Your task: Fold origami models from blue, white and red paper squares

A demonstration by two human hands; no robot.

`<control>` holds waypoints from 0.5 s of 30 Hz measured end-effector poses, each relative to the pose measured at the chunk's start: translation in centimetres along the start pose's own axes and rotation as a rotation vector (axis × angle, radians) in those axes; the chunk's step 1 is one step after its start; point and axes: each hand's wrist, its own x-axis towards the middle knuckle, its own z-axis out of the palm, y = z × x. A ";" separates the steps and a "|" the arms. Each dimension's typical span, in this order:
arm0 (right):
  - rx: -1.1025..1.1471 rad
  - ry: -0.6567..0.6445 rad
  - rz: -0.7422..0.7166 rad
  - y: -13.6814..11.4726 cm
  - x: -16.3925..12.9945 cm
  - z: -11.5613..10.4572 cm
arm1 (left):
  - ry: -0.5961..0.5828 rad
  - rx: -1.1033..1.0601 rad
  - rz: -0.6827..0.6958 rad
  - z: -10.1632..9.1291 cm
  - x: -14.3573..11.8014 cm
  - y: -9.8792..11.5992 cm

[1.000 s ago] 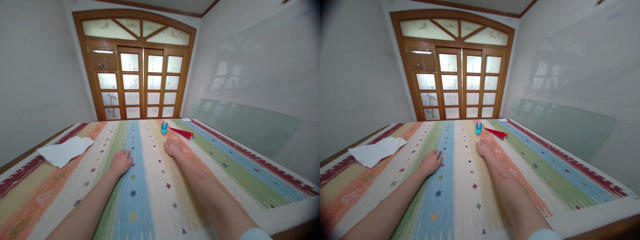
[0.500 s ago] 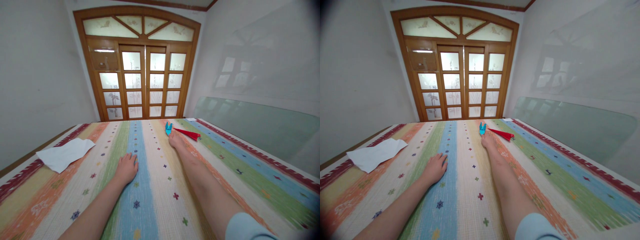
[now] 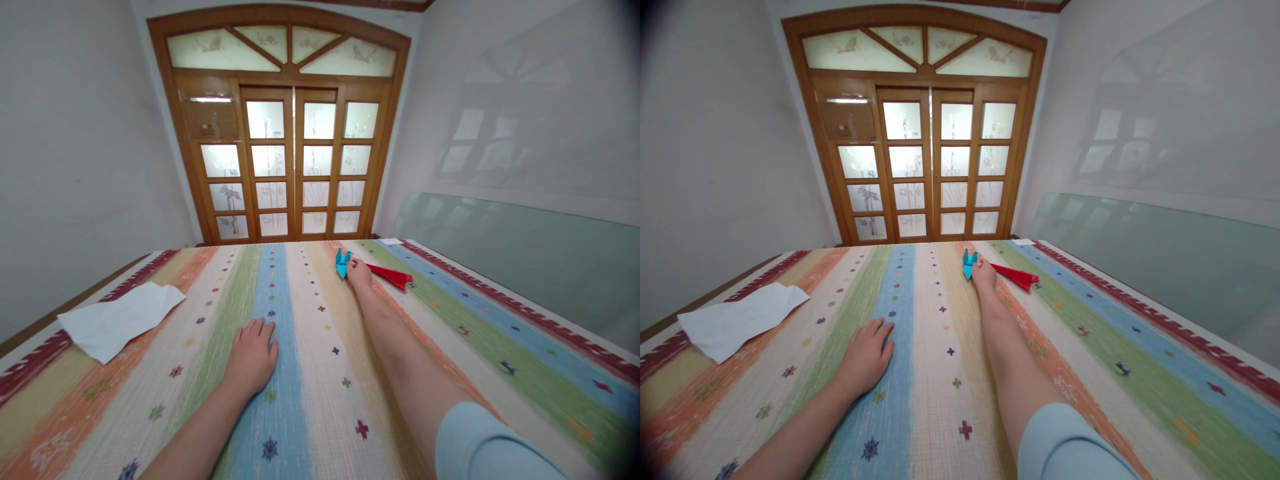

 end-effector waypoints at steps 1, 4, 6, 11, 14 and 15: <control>0.004 -0.003 0.016 0.3 0.5 0.2 | -0.004 0.003 -0.002 -0.1 0.0 0.0; 0.022 -0.030 0.057 1.0 1.8 0.7 | -0.015 0.015 -0.014 -0.3 0.0 0.2; 0.041 -0.053 0.069 1.4 2.4 1.0 | -0.022 0.021 -0.021 -0.5 0.0 0.3; 0.128 -0.130 0.080 1.7 3.1 1.4 | -0.030 0.025 -0.026 -0.6 0.0 0.4; 0.217 -0.173 0.087 1.6 2.7 1.0 | -0.017 0.021 -0.016 -0.5 0.0 0.3; 0.252 -0.185 0.089 1.5 2.4 0.8 | -0.010 0.018 -0.011 -0.5 0.0 0.2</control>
